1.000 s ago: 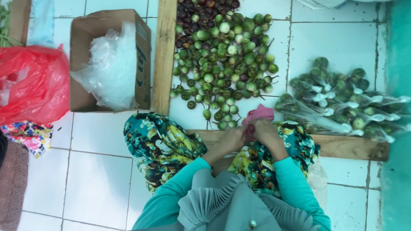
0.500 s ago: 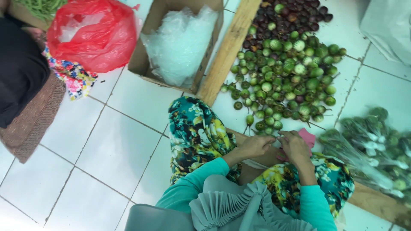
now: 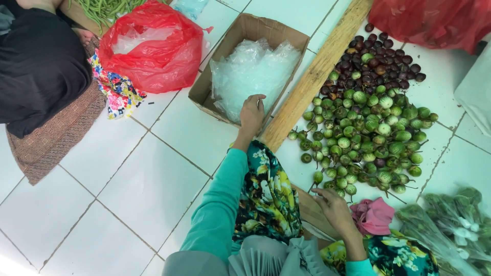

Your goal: The person cleans and sorts small round green and purple vegetables by hand, wiping them with a pink cloth and placing them into clear plastic bags.

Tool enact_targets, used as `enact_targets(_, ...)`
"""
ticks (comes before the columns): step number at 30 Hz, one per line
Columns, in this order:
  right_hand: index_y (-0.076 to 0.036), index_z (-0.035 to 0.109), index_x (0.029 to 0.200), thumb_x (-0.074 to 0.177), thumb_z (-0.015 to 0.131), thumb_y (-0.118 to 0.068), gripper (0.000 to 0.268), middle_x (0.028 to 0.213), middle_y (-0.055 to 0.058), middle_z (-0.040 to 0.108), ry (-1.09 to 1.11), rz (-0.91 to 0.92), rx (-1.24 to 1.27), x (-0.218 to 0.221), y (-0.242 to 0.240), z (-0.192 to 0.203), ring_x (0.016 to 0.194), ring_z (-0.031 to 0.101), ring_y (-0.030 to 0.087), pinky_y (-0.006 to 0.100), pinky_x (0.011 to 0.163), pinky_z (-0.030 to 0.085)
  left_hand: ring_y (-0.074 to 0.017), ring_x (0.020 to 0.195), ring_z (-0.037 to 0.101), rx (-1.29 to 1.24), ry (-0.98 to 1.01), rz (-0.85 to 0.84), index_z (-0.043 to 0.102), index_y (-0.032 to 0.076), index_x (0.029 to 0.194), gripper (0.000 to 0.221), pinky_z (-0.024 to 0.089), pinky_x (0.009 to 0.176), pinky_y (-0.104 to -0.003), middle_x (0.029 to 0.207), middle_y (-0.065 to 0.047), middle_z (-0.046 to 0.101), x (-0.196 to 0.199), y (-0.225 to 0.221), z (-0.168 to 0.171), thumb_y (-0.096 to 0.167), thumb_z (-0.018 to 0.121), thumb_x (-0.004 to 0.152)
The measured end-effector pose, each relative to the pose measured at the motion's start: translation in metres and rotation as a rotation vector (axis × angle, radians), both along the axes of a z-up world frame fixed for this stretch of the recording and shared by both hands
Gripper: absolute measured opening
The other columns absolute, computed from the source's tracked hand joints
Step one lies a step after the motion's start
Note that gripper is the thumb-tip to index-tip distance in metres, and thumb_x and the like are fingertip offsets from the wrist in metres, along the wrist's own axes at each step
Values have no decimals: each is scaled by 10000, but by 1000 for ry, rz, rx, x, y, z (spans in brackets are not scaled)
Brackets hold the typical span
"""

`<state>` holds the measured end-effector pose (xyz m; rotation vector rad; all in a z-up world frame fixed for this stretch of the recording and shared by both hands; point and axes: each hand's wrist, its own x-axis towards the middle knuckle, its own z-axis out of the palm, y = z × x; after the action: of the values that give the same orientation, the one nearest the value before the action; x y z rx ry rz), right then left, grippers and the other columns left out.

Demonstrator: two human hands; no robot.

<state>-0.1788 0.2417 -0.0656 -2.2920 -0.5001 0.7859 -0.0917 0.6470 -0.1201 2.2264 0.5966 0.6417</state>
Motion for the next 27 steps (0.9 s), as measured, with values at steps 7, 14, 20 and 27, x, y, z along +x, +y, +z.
enact_targets(7, -195, 789, 1214, 941, 628, -394, 374, 1235, 46, 775, 36, -105, -68, -26, -27, -21, 1059, 751, 232, 348, 857, 567, -314, 1198, 553, 466, 235, 18, 650, 148, 1288, 355, 527, 854, -481, 1252, -55, 644, 89, 33, -82, 276, 682, 959)
enact_targets(14, -119, 810, 1144, 917, 694, -276, 300, 1149, 103, 811, -101, -113, 52, -37, -43, -37, 1282, 660, 285, 433, 1190, 424, -257, 820, 608, 711, 289, 128, 728, 193, 833, 27, 461, 658, -407, 849, -16, 659, 113, 37, -117, 193, 741, 809)
enact_targets(20, -135, 778, 1201, 944, 669, -280, 315, 1164, 83, 782, -40, -172, 57, -25, -46, -23, 1057, 748, 237, 347, 888, 577, -212, 836, 667, 332, -47, 49, 717, 149, 964, 50, 523, 670, -383, 944, -8, 704, 71, 31, -50, 111, 709, 934)
enact_targets(27, -236, 793, 1203, 971, 709, -324, 261, 1052, 130, 727, -388, -202, -170, -1, -77, -20, 979, 730, 325, 425, 818, 623, -266, 1166, 675, -41, -345, -421, 731, 105, 1002, 153, 538, 989, -403, 1186, -69, 718, -25, -51, 112, -31, 724, 932)
